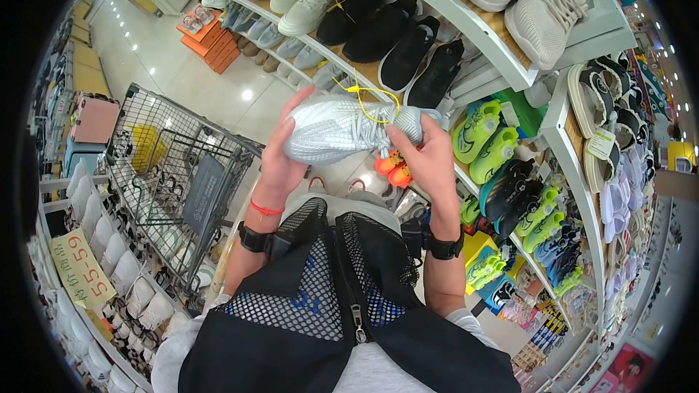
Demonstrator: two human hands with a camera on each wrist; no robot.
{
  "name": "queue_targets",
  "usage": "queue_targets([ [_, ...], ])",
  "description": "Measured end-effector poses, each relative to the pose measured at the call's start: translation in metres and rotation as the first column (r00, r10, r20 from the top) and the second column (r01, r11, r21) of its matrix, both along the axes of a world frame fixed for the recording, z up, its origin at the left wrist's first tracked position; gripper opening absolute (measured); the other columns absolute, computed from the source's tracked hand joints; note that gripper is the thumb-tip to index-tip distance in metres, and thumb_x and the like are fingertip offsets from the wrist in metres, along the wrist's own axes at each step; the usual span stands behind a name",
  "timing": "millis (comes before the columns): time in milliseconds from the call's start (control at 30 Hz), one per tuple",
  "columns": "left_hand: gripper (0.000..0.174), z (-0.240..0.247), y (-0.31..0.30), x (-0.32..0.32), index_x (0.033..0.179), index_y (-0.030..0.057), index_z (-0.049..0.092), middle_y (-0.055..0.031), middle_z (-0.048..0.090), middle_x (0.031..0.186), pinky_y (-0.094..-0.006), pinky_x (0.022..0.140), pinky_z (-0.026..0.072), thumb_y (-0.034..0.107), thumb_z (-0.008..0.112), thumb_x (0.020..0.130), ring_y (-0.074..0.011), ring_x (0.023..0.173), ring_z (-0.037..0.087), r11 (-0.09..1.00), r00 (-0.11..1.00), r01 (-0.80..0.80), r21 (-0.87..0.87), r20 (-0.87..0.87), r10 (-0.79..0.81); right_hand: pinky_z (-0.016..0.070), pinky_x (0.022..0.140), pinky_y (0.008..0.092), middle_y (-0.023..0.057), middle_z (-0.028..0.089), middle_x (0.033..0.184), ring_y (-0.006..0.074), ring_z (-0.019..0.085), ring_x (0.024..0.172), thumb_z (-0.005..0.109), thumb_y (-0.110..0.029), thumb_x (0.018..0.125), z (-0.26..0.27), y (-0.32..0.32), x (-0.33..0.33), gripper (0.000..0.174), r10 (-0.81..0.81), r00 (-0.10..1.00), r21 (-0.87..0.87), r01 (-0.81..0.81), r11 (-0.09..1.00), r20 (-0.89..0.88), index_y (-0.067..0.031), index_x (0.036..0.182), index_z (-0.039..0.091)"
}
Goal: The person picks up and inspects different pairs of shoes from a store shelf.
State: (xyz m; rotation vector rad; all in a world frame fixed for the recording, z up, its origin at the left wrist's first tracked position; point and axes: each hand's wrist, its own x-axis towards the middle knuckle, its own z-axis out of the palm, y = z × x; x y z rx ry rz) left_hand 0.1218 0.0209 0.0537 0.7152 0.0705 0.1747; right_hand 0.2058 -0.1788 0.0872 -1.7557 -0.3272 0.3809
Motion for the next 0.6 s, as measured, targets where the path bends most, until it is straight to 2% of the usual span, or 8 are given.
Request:
queue_targets([
  [33, 0.057, 0.000, 0.000, 0.001, 0.137, 0.0016, 0.031, -0.0153, 0.050, 0.125, -0.0350, 0.100, 0.0370, 0.034, 0.042, 0.092, -0.0229, 0.116, 0.050, 0.998, 0.999, -0.039, 0.057, -0.006, 0.039, 0.0461, 0.065, 0.0215, 0.0043, 0.064, 0.085, 0.0065, 0.057, 0.075, 0.060, -0.010, 0.088, 0.000, 0.001, -0.001, 0.019, 0.002, 1.000, -0.001, -0.002, 1.000, -0.001, 0.0048, 0.099, 0.058],
  [133, 0.053, 0.005, -0.001, 0.002, 0.134, 0.0012, 0.034, -0.0148, 0.052, 0.122, -0.0342, 0.098, 0.0384, 0.034, 0.042, 0.092, -0.0221, 0.114, 0.051, 0.995, 0.996, -0.085, 0.042, -0.021, 0.086, 0.0455, 0.065, 0.0216, 0.0042, 0.062, 0.086, 0.0057, 0.055, 0.075, 0.059, -0.010, 0.089, -0.001, 0.004, -0.004, 0.018, -0.032, 0.998, 0.058, 0.029, 0.998, 0.053, 0.0041, 0.099, 0.054],
  [200, 0.052, 0.010, -0.003, 0.001, 0.133, 0.0011, 0.035, -0.0149, 0.053, 0.121, -0.0339, 0.098, 0.0389, 0.034, 0.041, 0.093, -0.0218, 0.113, 0.052, 0.993, 0.994, -0.103, 0.049, -0.014, 0.104, 0.0458, 0.068, 0.0217, 0.0046, 0.061, 0.088, 0.0058, 0.056, 0.078, 0.056, -0.008, 0.090, 0.002, 0.007, -0.006, 0.014, -0.040, 0.999, 0.217, 0.041, 0.975, -0.007, 0.0022, 0.098, 0.051],
  [233, 0.051, 0.011, -0.004, 0.001, 0.132, 0.0010, 0.036, -0.0149, 0.054, 0.119, -0.0337, 0.097, 0.0394, 0.034, 0.040, 0.093, -0.0216, 0.112, 0.052, 0.991, 0.993, -0.121, 0.057, -0.007, 0.122, 0.0458, 0.068, 0.0217, 0.0046, 0.061, 0.088, 0.0058, 0.056, 0.078, 0.056, -0.008, 0.090, 0.004, 0.007, -0.006, 0.014, -0.042, 0.999, 0.218, 0.042, 0.975, -0.006, 0.0022, 0.098, 0.051],
  [300, 0.050, 0.013, -0.003, 0.001, 0.132, 0.0012, 0.037, -0.0142, 0.053, 0.119, -0.0346, 0.098, 0.0388, 0.034, 0.037, 0.094, -0.0221, 0.112, 0.052, 0.987, 0.992, -0.112, 0.115, -0.036, 0.117, 0.0479, 0.072, 0.0234, 0.0063, 0.061, 0.092, 0.0082, 0.059, 0.083, 0.051, -0.005, 0.091, 0.007, 0.007, -0.009, 0.012, -0.032, 0.983, 0.390, 0.101, 0.915, -0.179, 0.0012, 0.101, 0.050],
  [333, 0.050, 0.014, -0.002, 0.001, 0.132, 0.0015, 0.038, -0.0135, 0.053, 0.119, -0.0355, 0.098, 0.0382, 0.035, 0.034, 0.095, -0.0227, 0.112, 0.052, 0.980, 0.991, -0.103, 0.171, -0.066, 0.116, 0.0479, 0.072, 0.0234, 0.0063, 0.061, 0.092, 0.0082, 0.059, 0.083, 0.051, -0.005, 0.091, 0.008, 0.007, -0.010, 0.012, -0.034, 0.984, 0.389, 0.101, 0.916, -0.177, 0.0012, 0.101, 0.050],
  [400, 0.050, 0.011, 0.000, 0.001, 0.131, 0.0012, 0.039, -0.0133, 0.054, 0.119, -0.0355, 0.098, 0.0386, 0.034, 0.033, 0.094, -0.0225, 0.111, 0.052, 0.986, 0.992, -0.086, 0.143, -0.083, 0.099, 0.0503, 0.076, 0.0268, 0.0072, 0.062, 0.094, 0.0122, 0.062, 0.085, 0.049, -0.003, 0.091, 0.010, 0.006, -0.012, 0.012, 0.054, 0.955, 0.558, 0.123, 0.821, -0.291, 0.0006, 0.102, 0.049],
  [600, 0.050, -0.002, -0.001, 0.004, 0.128, 0.0000, 0.043, -0.0138, 0.054, 0.118, -0.0357, 0.097, 0.0392, 0.035, 0.034, 0.093, -0.0230, 0.110, 0.053, 0.996, 0.989, -0.063, 0.069, -0.129, 0.071, 0.0513, 0.078, 0.0295, 0.0083, 0.061, 0.097, 0.0140, 0.062, 0.087, 0.048, -0.002, 0.091, 0.010, 0.008, -0.017, 0.015, -0.008, 0.963, 0.575, 0.169, 0.801, -0.271, 0.0002, 0.106, 0.047],
])
